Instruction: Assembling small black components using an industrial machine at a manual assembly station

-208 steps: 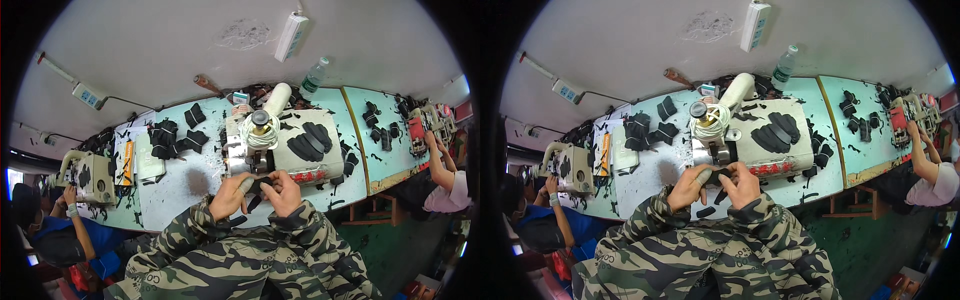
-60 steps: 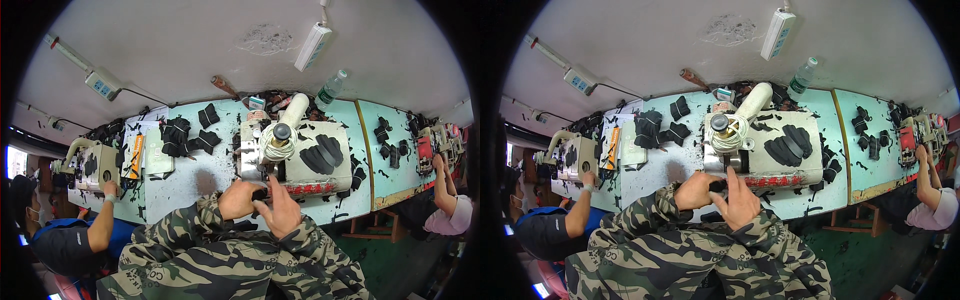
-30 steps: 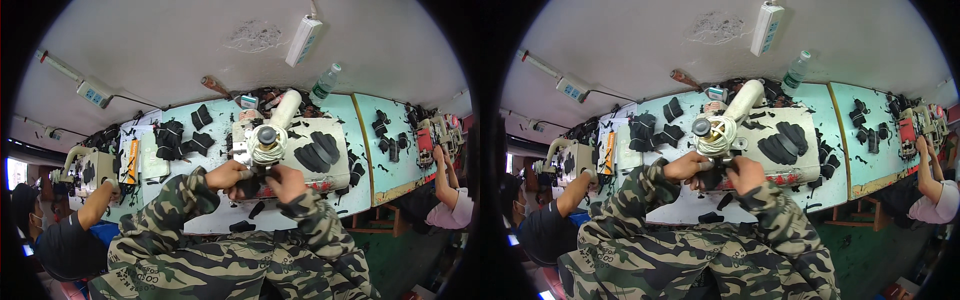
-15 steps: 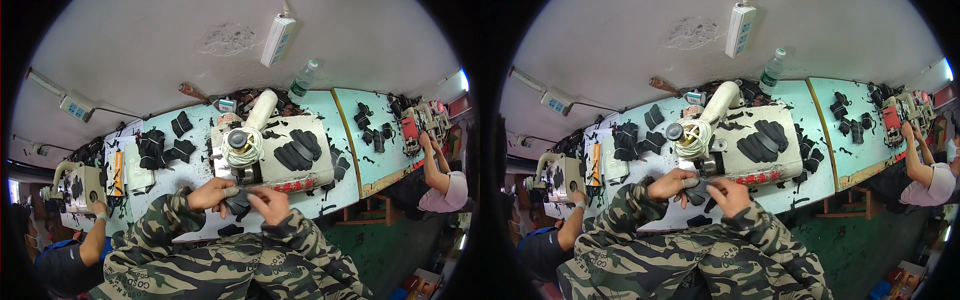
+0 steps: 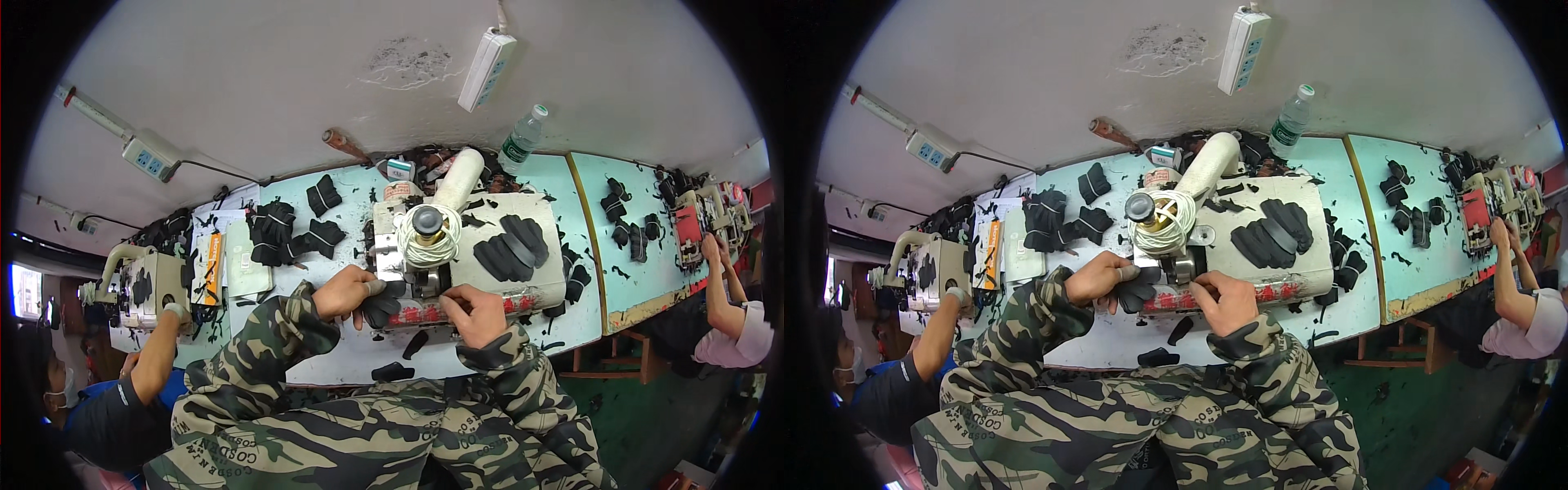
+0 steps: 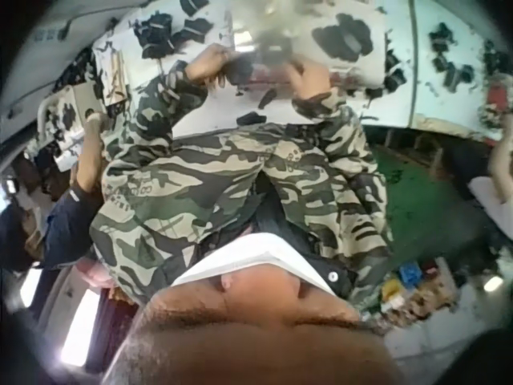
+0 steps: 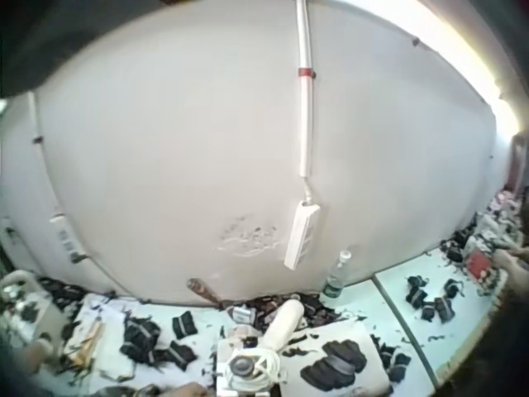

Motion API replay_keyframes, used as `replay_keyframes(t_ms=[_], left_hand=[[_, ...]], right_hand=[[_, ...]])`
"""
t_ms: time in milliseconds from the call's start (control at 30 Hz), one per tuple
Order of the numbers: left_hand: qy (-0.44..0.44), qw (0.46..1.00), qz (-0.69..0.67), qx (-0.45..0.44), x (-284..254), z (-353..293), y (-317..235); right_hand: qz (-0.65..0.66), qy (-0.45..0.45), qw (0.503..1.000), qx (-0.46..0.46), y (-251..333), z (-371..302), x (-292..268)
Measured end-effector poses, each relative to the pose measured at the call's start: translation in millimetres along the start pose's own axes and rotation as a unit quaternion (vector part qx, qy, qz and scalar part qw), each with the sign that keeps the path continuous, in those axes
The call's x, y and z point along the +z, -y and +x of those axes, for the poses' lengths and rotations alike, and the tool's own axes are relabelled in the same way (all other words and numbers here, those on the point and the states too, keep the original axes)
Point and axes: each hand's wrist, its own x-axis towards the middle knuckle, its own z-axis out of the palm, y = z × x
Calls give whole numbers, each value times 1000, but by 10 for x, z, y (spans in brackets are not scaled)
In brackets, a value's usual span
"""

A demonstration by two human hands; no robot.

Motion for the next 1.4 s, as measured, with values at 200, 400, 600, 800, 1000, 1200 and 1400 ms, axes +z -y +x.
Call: replay_keyframes(t_ms=[200, 400, 600, 800, 1000, 1200, 1400], left_hand=[[59, 998, 9, 34, 65, 124, -265], [49, 998, 35, 11, -115, 129, 50], [59, 995, 54, 60, 175, 230, -85], [57, 992, -115, 14, -76, 15, 29], [32, 997, -64, 13, 151, 178, -15], [61, 991, -121, 15, 74, 118, -6], [-16, 994, -90, 56, 194, 155, -34]], right_hand=[[-85, -3, 995, -58, -46, 213, 223], [-142, -5, 987, -75, -116, 245, 193], [-186, -15, 979, -80, -70, 281, 297], [-135, 27, 987, -86, -50, 249, 41], [-103, 87, 986, -96, -107, 246, -97], [-161, 11, 980, -118, -87, 240, 97], [-92, 52, 987, -121, -136, 216, -124]])
